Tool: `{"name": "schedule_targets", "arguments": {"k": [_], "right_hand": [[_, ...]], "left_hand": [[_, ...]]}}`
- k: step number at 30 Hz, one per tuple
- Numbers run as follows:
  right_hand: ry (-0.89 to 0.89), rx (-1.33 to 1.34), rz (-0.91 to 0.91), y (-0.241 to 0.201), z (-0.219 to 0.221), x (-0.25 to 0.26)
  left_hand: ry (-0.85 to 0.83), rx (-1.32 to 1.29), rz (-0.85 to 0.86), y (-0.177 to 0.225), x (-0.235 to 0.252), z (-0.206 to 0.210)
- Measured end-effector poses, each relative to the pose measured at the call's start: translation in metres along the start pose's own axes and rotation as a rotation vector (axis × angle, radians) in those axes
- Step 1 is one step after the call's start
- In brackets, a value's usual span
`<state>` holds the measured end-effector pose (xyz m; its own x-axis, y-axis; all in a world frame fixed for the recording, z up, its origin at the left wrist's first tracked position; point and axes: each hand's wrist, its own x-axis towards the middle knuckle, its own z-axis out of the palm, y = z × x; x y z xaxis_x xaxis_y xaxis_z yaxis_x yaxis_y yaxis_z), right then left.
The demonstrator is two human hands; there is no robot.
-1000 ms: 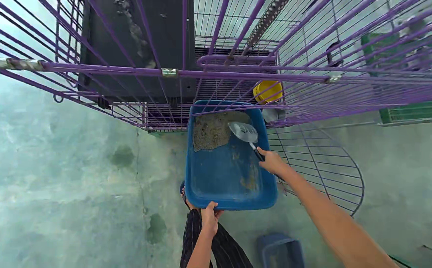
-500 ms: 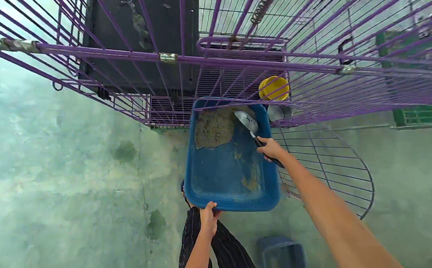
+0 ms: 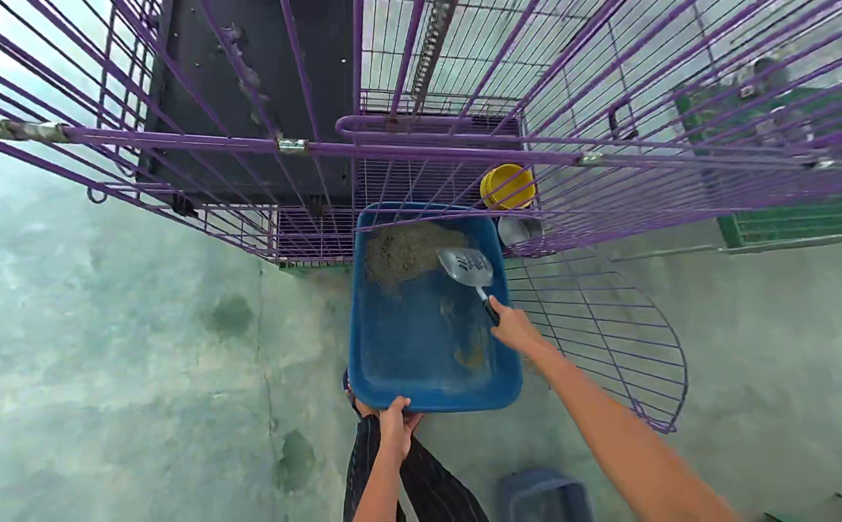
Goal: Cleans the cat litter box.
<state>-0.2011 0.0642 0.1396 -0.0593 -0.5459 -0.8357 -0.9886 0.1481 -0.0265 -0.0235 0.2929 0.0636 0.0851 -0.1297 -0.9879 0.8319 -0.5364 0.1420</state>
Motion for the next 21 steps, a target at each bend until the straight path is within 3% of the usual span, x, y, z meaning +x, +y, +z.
{"name": "schedule_targets", "arguments": {"k": [8, 17, 21], "right_hand": [[0.01, -0.005, 0.048, -0.055, 0.005, 0.062], [-0.122, -0.132, -0.02, -0.017, 0.008, 0.002], [-0.018, -0.113, 0.019, -0.038, -0.012, 0.025]], "left_hand": [[-0.038, -0.033, -0.033, -0.012, 0.004, -0.01], [-0.029, -0.03, -0.03, -0.01, -0.004, -0.006], [-0.038, -0.036, -0.063, -0.012, -0.003, -0.009]]}}
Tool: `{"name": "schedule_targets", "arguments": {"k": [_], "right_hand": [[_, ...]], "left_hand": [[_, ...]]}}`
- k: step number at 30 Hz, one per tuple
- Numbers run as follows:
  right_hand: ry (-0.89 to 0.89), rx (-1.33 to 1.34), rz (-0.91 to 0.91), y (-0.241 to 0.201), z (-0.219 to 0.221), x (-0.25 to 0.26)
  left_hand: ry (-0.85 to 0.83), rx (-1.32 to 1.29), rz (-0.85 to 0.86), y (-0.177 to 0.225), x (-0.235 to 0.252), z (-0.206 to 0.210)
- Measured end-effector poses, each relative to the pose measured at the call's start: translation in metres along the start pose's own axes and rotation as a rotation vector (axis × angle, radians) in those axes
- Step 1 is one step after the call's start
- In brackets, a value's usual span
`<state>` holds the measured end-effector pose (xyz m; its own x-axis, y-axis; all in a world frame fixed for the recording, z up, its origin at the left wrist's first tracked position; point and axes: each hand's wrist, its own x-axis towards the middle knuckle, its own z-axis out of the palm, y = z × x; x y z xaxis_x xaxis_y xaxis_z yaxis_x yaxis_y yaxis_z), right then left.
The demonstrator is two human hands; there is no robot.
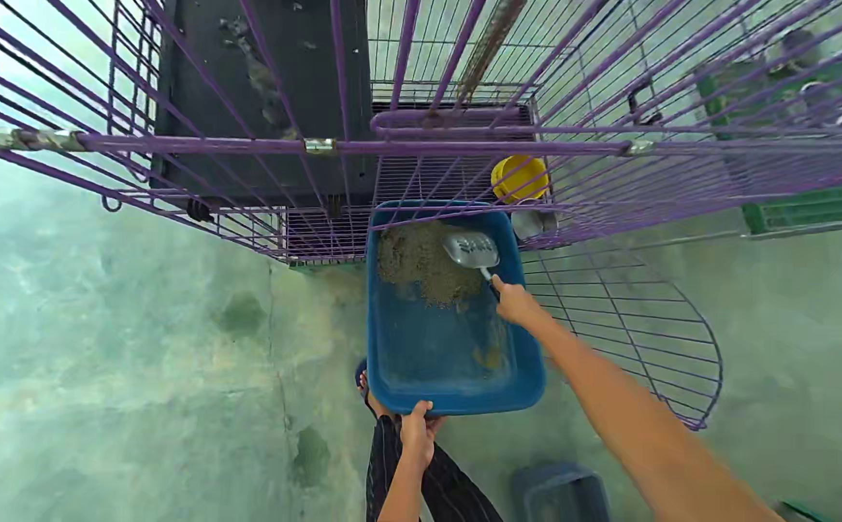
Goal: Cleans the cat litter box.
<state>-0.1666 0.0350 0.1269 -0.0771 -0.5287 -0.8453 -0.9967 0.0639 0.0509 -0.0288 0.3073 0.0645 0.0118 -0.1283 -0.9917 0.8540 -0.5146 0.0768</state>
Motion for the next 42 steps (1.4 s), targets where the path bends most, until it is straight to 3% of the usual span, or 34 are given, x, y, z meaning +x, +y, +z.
{"name": "schedule_targets", "arguments": {"k": [6, 13, 20, 28, 32, 35, 42], "right_hand": [[-0.022, -0.004, 0.012, -0.026, 0.012, 0.042], [-0.045, -0.027, -0.009, 0.024, 0.015, -0.02], [-0.013, 0.079, 0.023, 0.011, 0.01, -0.011], [0.014, 0.023, 0.026, -0.036, -0.005, 0.021], [-0.032, 0.035, 0.031, -0.055, 0.013, 0.037], [-0.066, 0.032, 0.021, -0.05, 0.019, 0.042], [-0.088, -0.073, -0.015, -0.021, 0.004, -0.003]], "left_hand": [[-0.009, -0.01, -0.03, -0.008, 0.002, 0.01], [0.075, 0.011, -0.001, -0.017, -0.009, -0.027], [-0.017, 0.009, 0.064, 0.046, -0.007, 0.049], [0.001, 0.007, -0.019, 0.008, 0.001, 0.008], [-0.001, -0.017, -0.038, 0.004, 0.002, 0.005], [-0.002, -0.024, -0.037, 0.002, 0.005, 0.008], [0.002, 0.013, -0.027, 0.013, -0.001, 0.003]]}}
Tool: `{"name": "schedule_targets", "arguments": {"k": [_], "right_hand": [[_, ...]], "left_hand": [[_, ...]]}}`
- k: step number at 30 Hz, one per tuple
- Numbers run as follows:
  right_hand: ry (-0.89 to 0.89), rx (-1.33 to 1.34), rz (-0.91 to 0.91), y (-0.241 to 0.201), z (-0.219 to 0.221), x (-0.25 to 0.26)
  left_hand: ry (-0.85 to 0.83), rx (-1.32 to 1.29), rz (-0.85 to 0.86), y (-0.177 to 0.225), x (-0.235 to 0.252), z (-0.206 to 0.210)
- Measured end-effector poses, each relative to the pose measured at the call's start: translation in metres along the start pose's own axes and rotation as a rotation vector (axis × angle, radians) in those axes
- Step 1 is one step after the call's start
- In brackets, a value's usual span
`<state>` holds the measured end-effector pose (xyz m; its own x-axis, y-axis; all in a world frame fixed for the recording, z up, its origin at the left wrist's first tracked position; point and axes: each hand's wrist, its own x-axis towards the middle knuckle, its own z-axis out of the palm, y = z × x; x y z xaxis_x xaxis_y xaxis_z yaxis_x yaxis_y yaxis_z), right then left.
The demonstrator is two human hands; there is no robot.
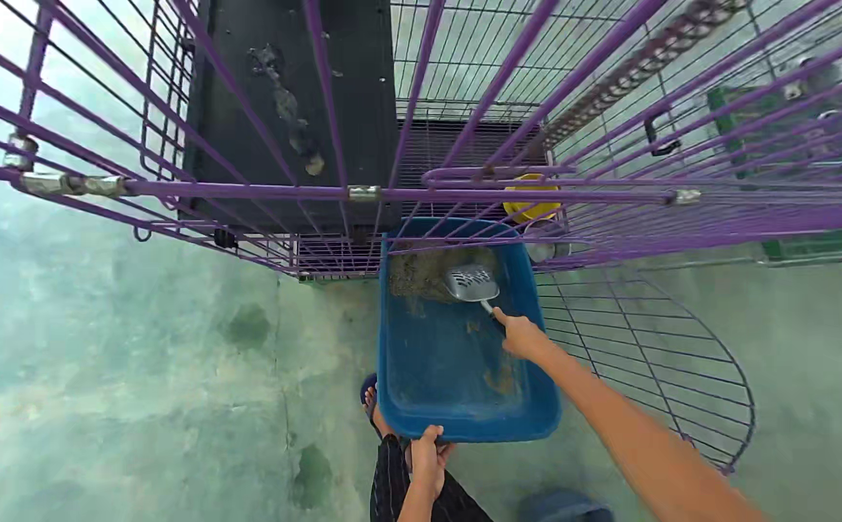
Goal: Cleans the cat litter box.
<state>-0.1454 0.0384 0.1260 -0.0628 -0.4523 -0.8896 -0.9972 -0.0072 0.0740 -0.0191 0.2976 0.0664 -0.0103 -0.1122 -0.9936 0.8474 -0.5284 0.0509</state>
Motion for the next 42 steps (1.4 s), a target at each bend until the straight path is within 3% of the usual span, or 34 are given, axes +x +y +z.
{"name": "schedule_targets", "arguments": {"k": [7, 12, 16, 19, 23, 28, 31, 36, 42], "right_hand": [[0.047, 0.092, 0.054, -0.042, -0.001, 0.044], [-0.033, -0.019, 0.02, -0.02, 0.012, 0.02], [-0.003, -0.026, 0.008, -0.004, -0.016, 0.005], [0.063, 0.03, 0.036, -0.025, -0.028, 0.027], [0.031, 0.099, 0.072, -0.062, 0.007, 0.034], [-0.029, -0.049, -0.027, -0.027, 0.003, -0.001], [0.033, 0.01, 0.033, -0.024, -0.018, -0.001], [0.065, 0.166, 0.085, -0.081, -0.011, 0.023], [-0.01, 0.045, -0.043, -0.135, 0.0, 0.015]], "left_hand": [[-0.042, -0.048, -0.037, -0.014, 0.005, 0.003], [-0.016, -0.053, -0.016, -0.013, -0.001, 0.013], [-0.041, -0.03, -0.018, -0.004, -0.007, 0.008], [-0.063, -0.025, -0.024, -0.003, -0.003, 0.003], [-0.054, -0.05, -0.039, -0.01, -0.006, 0.01], [-0.053, -0.025, -0.026, -0.003, -0.013, 0.007], [-0.07, -0.01, -0.012, -0.001, -0.012, 0.002], [-0.063, 0.002, -0.032, 0.001, -0.008, -0.001], [-0.01, 0.054, -0.02, -0.001, -0.007, 0.008]]}}
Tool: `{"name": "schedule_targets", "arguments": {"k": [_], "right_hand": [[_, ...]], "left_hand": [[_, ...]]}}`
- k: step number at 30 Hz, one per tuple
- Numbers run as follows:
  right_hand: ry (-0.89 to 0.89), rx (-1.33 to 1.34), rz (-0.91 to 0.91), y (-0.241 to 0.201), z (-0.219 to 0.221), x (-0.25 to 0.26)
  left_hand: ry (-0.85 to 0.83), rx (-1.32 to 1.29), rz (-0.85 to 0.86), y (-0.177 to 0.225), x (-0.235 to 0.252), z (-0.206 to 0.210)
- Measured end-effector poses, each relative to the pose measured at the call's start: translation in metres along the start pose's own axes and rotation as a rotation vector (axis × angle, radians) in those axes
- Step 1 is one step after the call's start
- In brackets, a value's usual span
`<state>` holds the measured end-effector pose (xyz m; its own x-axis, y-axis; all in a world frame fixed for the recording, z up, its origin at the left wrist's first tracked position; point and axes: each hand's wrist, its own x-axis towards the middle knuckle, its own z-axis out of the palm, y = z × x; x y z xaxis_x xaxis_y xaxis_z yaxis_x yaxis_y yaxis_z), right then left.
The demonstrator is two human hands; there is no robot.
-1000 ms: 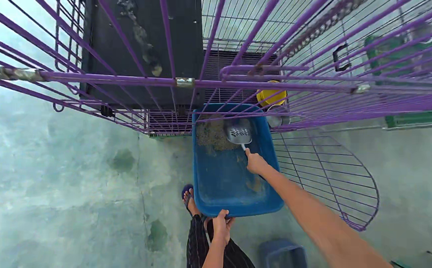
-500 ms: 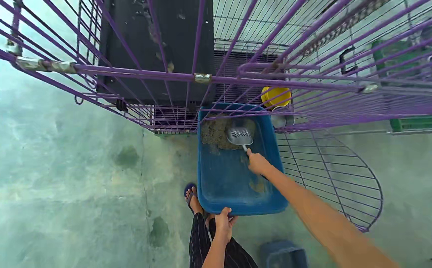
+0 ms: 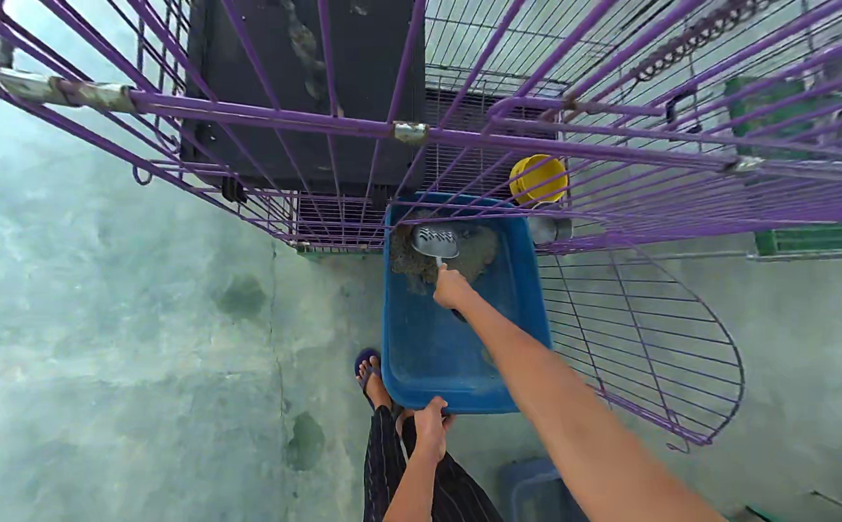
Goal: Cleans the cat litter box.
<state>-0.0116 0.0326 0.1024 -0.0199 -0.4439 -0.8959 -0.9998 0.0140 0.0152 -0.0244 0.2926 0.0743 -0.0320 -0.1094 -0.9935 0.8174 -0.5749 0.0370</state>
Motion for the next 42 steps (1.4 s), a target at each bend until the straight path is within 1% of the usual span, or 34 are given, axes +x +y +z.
{"name": "schedule_targets", "arguments": {"k": [2, 5, 7, 9, 11, 15, 17, 19, 23, 25, 30, 31, 33, 37, 39, 42], "right_hand": [[-0.028, -0.07, -0.038, 0.01, 0.014, 0.0], [-0.069, -0.157, -0.05, 0.043, 0.029, -0.022], [-0.105, -0.204, -0.035, 0.059, 0.03, -0.044], [-0.098, -0.217, -0.02, 0.067, 0.023, -0.051], [-0.061, -0.208, -0.003, 0.067, 0.015, -0.041], [0.044, -0.113, 0.008, 0.049, -0.004, 0.002], [0.047, -0.091, 0.009, 0.049, 0.003, 0.01], [0.022, -0.087, 0.018, 0.065, 0.019, 0.0], [-0.056, -0.135, 0.059, 0.107, 0.047, -0.046], [-0.042, -0.156, 0.067, 0.114, 0.04, -0.044], [0.084, -0.098, 0.079, 0.093, -0.012, 0.011], [0.081, -0.093, 0.08, 0.097, -0.01, 0.016], [0.059, -0.066, 0.09, 0.119, 0.01, 0.009], [-0.019, -0.07, 0.108, 0.154, 0.041, -0.043], [-0.002, -0.084, 0.113, 0.158, 0.038, -0.044], [0.068, -0.049, 0.115, 0.145, 0.003, -0.009]], "left_hand": [[0.011, -0.007, -0.003, 0.0, -0.002, 0.0], [0.002, -0.031, 0.008, 0.001, -0.004, 0.003], [0.007, -0.027, 0.012, 0.0, -0.006, 0.001], [0.008, -0.028, 0.02, 0.0, -0.006, -0.001], [-0.002, -0.035, 0.022, 0.0, -0.005, -0.002], [-0.043, -0.057, 0.023, 0.005, -0.007, -0.005], [-0.041, -0.055, 0.028, 0.007, -0.009, -0.005], [-0.023, -0.048, 0.041, 0.009, -0.007, -0.006], [-0.023, -0.043, 0.037, 0.009, -0.003, -0.012], [-0.036, -0.047, 0.035, 0.008, -0.003, -0.014], [-0.047, -0.059, 0.031, 0.008, -0.005, -0.011], [-0.04, -0.064, 0.03, 0.008, -0.005, -0.012], [-0.013, -0.072, 0.035, 0.007, -0.005, -0.013], [0.0, -0.056, 0.048, 0.012, -0.006, -0.016], [-0.001, -0.035, 0.037, 0.011, -0.005, -0.019], [-0.007, -0.042, 0.028, 0.005, -0.002, -0.02]]}}
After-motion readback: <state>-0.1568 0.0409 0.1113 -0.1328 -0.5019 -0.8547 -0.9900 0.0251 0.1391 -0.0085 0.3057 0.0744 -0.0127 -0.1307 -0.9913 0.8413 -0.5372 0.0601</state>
